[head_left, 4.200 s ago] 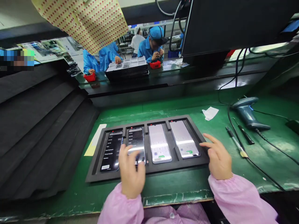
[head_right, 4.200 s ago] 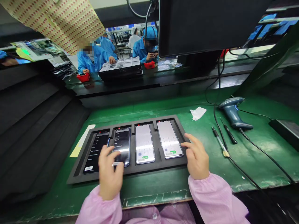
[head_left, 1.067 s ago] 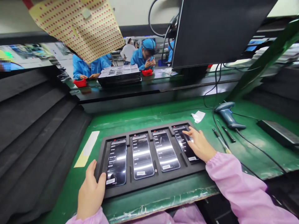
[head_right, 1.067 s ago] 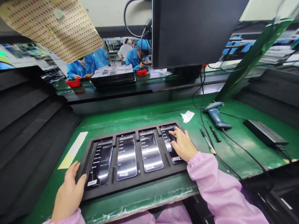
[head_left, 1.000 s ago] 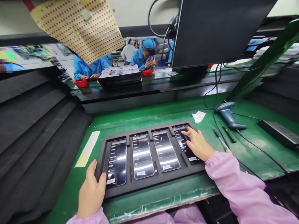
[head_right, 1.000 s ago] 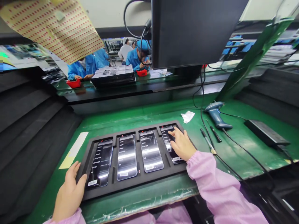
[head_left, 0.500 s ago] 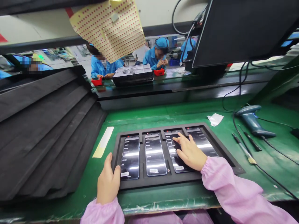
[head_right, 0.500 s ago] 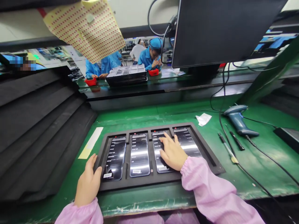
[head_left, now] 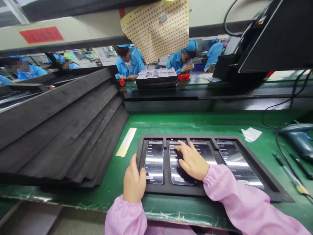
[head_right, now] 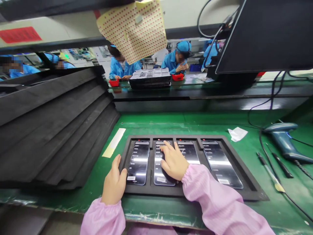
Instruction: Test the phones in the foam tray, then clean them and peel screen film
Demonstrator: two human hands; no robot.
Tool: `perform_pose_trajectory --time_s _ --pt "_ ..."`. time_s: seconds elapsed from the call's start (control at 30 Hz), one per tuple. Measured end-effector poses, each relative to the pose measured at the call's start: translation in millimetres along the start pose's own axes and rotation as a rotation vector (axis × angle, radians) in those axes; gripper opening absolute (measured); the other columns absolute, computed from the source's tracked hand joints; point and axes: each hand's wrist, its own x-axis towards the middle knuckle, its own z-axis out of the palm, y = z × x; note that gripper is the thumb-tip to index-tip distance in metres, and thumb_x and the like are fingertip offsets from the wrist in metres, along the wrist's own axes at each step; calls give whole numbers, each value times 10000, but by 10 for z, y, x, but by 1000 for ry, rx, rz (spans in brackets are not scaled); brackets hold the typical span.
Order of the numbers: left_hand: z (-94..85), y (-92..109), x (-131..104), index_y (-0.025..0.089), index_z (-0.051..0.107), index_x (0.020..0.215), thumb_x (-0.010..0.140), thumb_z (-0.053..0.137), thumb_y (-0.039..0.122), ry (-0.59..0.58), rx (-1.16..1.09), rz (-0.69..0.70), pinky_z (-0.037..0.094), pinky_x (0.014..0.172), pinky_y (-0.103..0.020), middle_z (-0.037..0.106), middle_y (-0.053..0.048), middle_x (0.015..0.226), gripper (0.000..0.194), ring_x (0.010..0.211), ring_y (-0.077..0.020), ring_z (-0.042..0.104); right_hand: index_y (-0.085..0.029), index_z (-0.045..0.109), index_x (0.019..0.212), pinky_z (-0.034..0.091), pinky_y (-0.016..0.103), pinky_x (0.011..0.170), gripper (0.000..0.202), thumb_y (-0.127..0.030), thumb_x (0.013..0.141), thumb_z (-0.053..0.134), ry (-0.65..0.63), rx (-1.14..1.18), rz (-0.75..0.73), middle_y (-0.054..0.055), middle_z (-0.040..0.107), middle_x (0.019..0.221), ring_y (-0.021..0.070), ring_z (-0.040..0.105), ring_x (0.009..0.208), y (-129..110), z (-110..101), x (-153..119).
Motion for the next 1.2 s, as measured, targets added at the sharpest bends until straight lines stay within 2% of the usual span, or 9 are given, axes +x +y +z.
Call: perform_pose_trajectory --time_s 0.1,0.3,0.47,0.57,0.67,0.8,0.9,1.03,1.2 --pt "17 -1 -5 87 362 1321 819 375 227 20 -6 10 424 943 -424 528 -180 1277 521 1169 -280 514 -76 453 1144 168 621 1052 396 -171 772 356 35 14 -45 184 568 1175 288 273 1333 -105 21 97" --pt "24 1 -28 55 316 1328 820 359 194 32 -22 -11 425 937 -434 521 -216 1270 529 1163 -275 520 -49 455 1138 166 613 1058 405 -165 757 382 -82 62 -131 189 542 1225 302 240 1343 -459 135 393" --pt "16 -4 -33 63 307 1332 821 368 188 27 -59 -9 407 964 -443 503 -213 1291 529 1202 -270 484 -49 456 1130 158 655 1034 385 -201 785 373 -130 95 -95 192 546 1209 334 269 1325 -604 120 507" --pt "6 -3 -18 60 318 1332 823 363 197 0 -92 -64 394 986 -453 492 -209 1303 529 1213 -271 471 -54 412 1187 135 640 1054 422 -215 801 358 -61 90 -74 191 503 1266 318 223 1348 -494 -62 359" --pt "-29 -48 2 95 402 1290 819 371 207 -14 -149 -71 344 1046 -445 453 -171 1350 485 1267 -253 410 -102 368 1237 137 647 1054 425 -252 840 340 34 72 -32 173 471 1312 302 194 1363 -208 -241 -6" --pt "-163 -241 -30 196 516 1205 856 365 256 -126 -224 74 287 1087 -451 382 -86 1418 384 1318 -230 333 -206 322 1295 154 645 1053 416 -279 885 331 184 61 -38 122 482 1313 276 224 1360 213 -250 -656" --pt "-296 -433 -100 265 524 1214 880 381 310 -266 -194 227 261 1092 -483 358 -47 1437 365 1346 -243 277 -233 427 1236 167 604 1073 366 -254 876 363 236 75 -111 97 513 1286 272 273 1342 359 -139 -996" --pt "-436 -539 -120 308 541 1206 891 361 279 -370 -84 418 252 1076 -529 281 -20 1477 364 1384 -274 148 -261 550 1187 169 627 1054 355 -321 882 379 147 -5 -132 83 464 1354 312 240 1348 317 -42 -1024" --pt "-477 -322 115 360 613 1109 874 361 193 -460 200 442 179 1055 -612 205 31 1502 383 1388 -325 11 -330 585 1163 223 683 990 355 -365 899 351 -17 -124 -98 42 390 1421 344 210 1350 247 -9 -705"
